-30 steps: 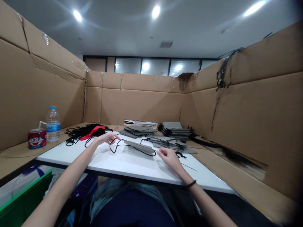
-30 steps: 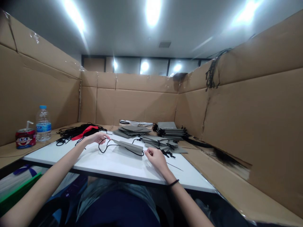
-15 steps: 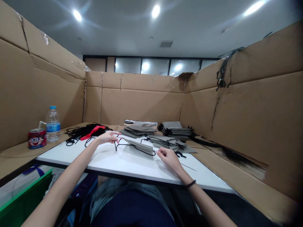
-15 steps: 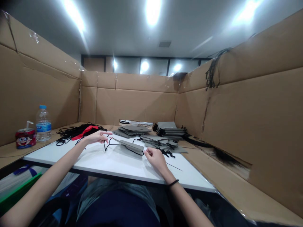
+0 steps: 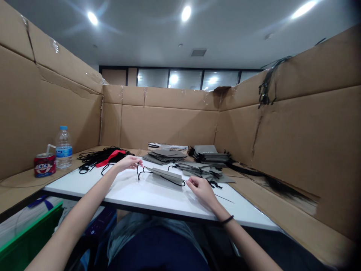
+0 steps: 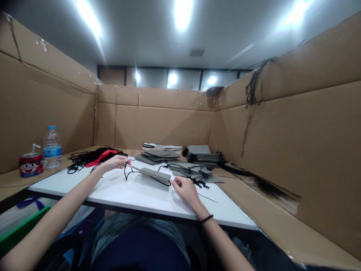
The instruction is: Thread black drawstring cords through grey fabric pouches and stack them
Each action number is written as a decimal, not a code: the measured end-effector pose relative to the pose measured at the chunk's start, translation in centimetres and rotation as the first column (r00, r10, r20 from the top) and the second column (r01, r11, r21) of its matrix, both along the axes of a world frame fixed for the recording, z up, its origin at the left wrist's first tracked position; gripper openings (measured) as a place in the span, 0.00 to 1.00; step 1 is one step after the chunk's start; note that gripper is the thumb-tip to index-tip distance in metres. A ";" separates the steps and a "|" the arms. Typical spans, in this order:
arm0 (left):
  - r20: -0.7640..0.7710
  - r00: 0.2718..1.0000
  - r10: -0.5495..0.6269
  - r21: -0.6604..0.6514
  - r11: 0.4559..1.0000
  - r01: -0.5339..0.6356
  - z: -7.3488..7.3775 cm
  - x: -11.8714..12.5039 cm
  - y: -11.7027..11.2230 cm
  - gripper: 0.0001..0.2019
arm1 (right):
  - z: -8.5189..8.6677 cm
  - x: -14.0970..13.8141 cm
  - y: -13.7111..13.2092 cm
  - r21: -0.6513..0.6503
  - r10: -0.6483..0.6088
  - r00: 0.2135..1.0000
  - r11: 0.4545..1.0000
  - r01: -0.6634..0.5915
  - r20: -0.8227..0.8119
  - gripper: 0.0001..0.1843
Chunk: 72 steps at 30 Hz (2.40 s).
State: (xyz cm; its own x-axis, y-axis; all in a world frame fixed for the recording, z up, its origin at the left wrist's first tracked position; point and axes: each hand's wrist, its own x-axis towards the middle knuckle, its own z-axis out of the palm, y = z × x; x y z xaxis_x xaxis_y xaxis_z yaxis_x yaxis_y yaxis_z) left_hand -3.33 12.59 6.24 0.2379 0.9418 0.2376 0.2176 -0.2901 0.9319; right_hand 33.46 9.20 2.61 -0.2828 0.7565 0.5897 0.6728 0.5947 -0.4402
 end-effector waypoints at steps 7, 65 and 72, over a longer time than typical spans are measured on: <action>-0.003 0.970 0.242 0.081 0.967 -0.241 0.0 -0.3 0.3 0.10 | 0.0 0.0 -0.1 -0.002 -0.007 1.000 1.000 0.007 0.011 0.18; -0.091 0.963 -0.254 -0.412 0.890 0.196 -1.0 1.8 0.3 0.23 | 0.2 -0.3 -0.9 0.164 0.020 0.981 0.985 -0.052 0.192 0.24; -0.095 0.961 -0.259 -0.298 0.929 0.221 -0.9 2.0 0.4 0.23 | 0.0 -0.3 -0.6 0.222 -0.186 0.973 0.963 0.153 0.136 0.34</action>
